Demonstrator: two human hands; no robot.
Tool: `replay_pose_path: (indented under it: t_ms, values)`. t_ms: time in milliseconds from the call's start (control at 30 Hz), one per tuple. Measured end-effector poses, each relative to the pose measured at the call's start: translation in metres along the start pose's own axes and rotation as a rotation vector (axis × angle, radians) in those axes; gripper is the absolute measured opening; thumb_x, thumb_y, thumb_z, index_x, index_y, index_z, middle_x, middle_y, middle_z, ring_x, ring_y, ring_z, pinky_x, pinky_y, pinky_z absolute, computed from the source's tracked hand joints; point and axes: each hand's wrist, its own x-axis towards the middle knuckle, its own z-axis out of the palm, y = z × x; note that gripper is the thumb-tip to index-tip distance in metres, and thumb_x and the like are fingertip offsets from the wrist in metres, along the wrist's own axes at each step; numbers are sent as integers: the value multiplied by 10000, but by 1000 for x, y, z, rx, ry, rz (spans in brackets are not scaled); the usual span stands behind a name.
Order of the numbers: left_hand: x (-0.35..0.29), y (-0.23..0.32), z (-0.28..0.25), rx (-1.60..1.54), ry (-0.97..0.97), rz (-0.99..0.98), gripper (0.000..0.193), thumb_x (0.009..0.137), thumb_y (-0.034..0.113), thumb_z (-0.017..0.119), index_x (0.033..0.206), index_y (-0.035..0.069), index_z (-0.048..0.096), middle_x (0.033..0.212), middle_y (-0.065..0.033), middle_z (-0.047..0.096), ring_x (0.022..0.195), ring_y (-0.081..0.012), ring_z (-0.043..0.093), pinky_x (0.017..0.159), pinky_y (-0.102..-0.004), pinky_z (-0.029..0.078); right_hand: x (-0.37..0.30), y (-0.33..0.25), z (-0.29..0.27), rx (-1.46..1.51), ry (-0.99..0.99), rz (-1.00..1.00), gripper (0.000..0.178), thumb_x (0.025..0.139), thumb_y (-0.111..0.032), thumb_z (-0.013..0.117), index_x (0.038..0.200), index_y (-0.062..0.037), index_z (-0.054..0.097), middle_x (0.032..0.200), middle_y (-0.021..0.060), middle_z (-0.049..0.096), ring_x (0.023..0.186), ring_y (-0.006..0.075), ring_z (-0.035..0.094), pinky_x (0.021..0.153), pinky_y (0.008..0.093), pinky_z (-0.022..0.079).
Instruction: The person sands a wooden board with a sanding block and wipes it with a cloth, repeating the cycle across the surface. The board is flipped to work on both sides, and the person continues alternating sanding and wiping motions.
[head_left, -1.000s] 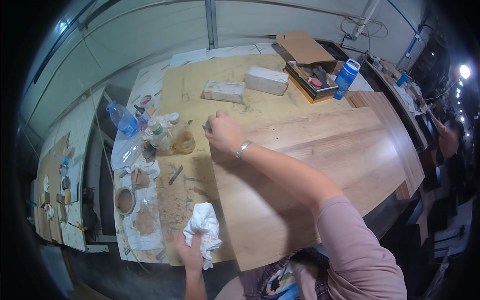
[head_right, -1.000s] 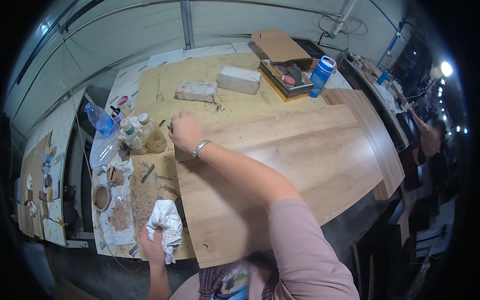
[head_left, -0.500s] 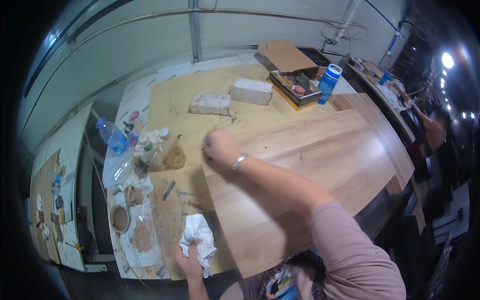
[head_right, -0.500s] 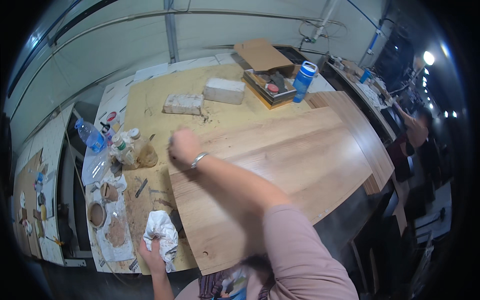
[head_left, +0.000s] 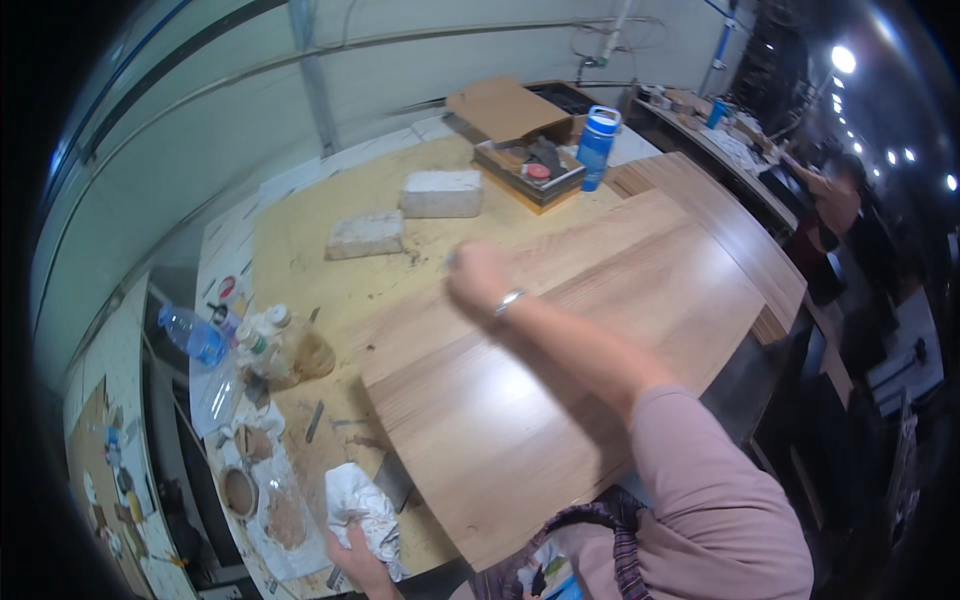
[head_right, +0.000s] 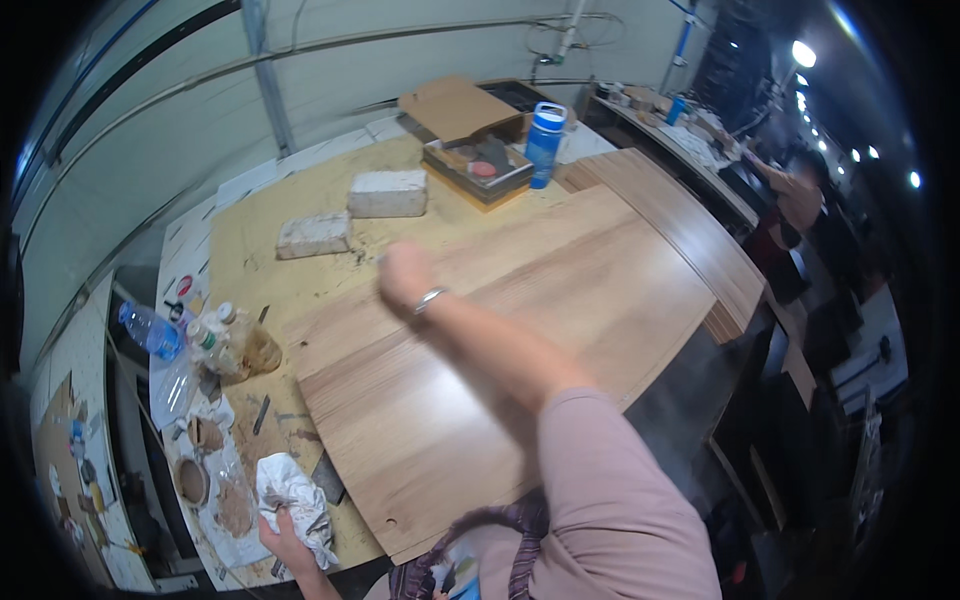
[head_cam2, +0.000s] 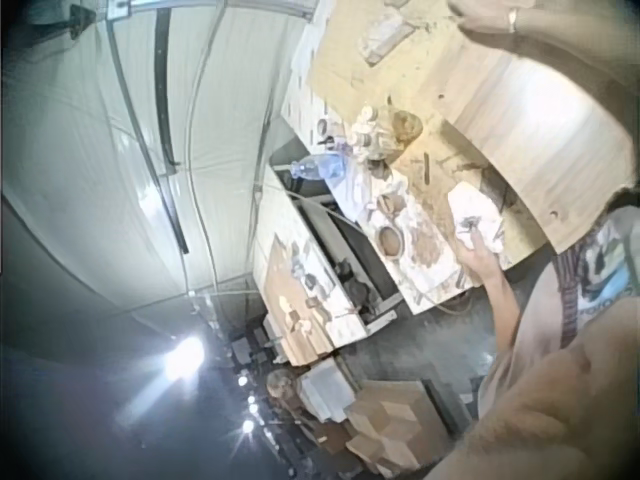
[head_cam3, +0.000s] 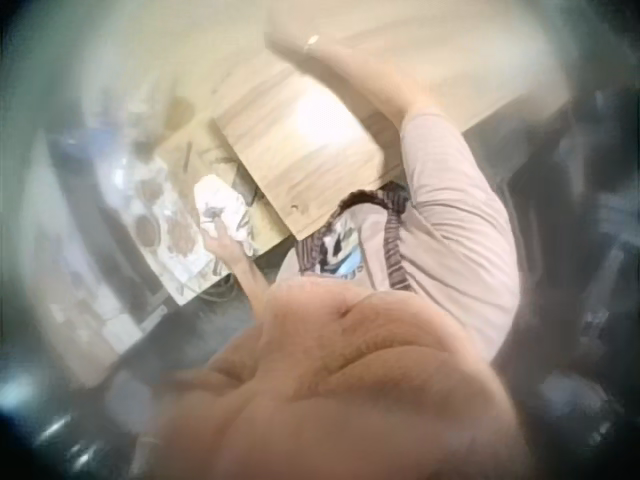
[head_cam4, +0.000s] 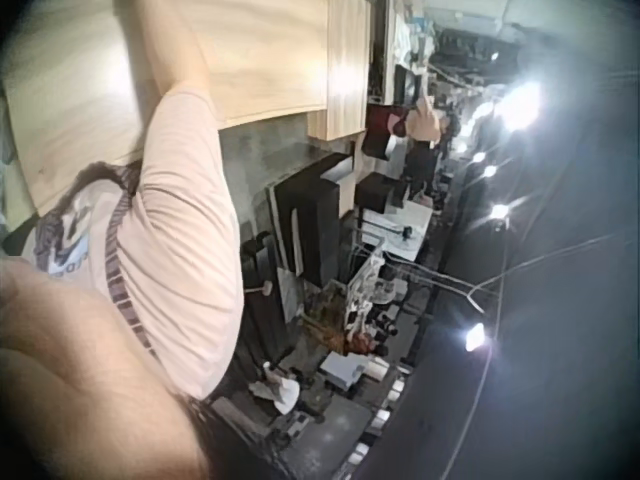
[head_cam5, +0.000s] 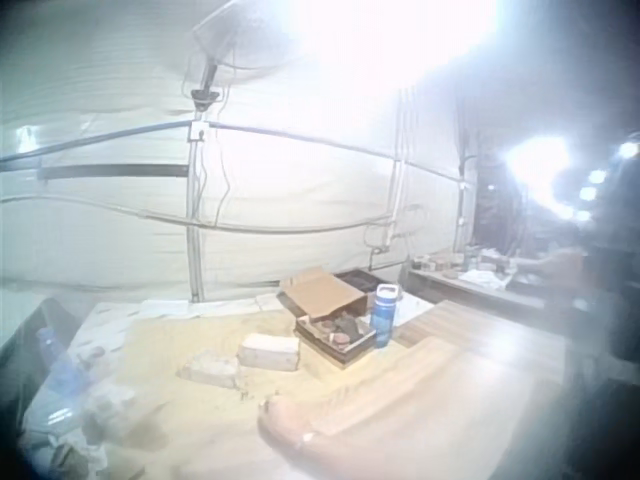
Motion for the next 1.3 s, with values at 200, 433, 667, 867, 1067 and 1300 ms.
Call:
replay_pose_path:
  t_ms: [200,433,667,867,1067,1300]
  values:
    - [33,19,-5,328,29,247,383,970,169,581,1254,-88,572,1166,-143,617,1014,-191,583,914,-335,469,11,26,7,7,80,-146,128,784,-100,632,777,12,692,980,245,664,915,418,662,799,497,542]
    - [24,128,42,477,228,334,410,914,219,734,1106,-134,648,1084,-223,680,958,-313,630,889,-431,511,50,195,-119,-248,233,93,129,836,-114,665,849,3,716,969,223,677,951,388,655,842,459,539]
    - [16,97,124,-25,73,538,364,975,171,609,1238,-77,564,1128,-118,617,1017,-194,586,911,-341,464,64,224,-111,7,109,-71,224,868,-178,634,898,39,680,989,269,664,968,422,645,853,500,514]
    - [-43,134,275,291,-263,364,342,927,166,648,1189,-48,597,1077,-122,643,987,-224,602,877,-358,479,83,311,-184,-21,73,-93,158,827,-146,649,854,2,697,1017,215,665,981,390,656,856,478,539]
    - [-57,116,361,230,-393,127,312,910,87,631,1188,-48,588,1047,-81,622,941,-143,569,845,-289,458,129,471,-264,-238,244,109,178,868,-163,647,865,-1,722,1022,206,676,973,381,659,822,472,540]
    - [-24,100,553,897,-723,727,521,852,214,680,1346,86,580,1437,-195,498,1306,-359,476,1074,-562,354,106,479,-256,300,583,337,238,866,-247,697,894,-14,738,949,208,676,922,371,651,796,450,512]
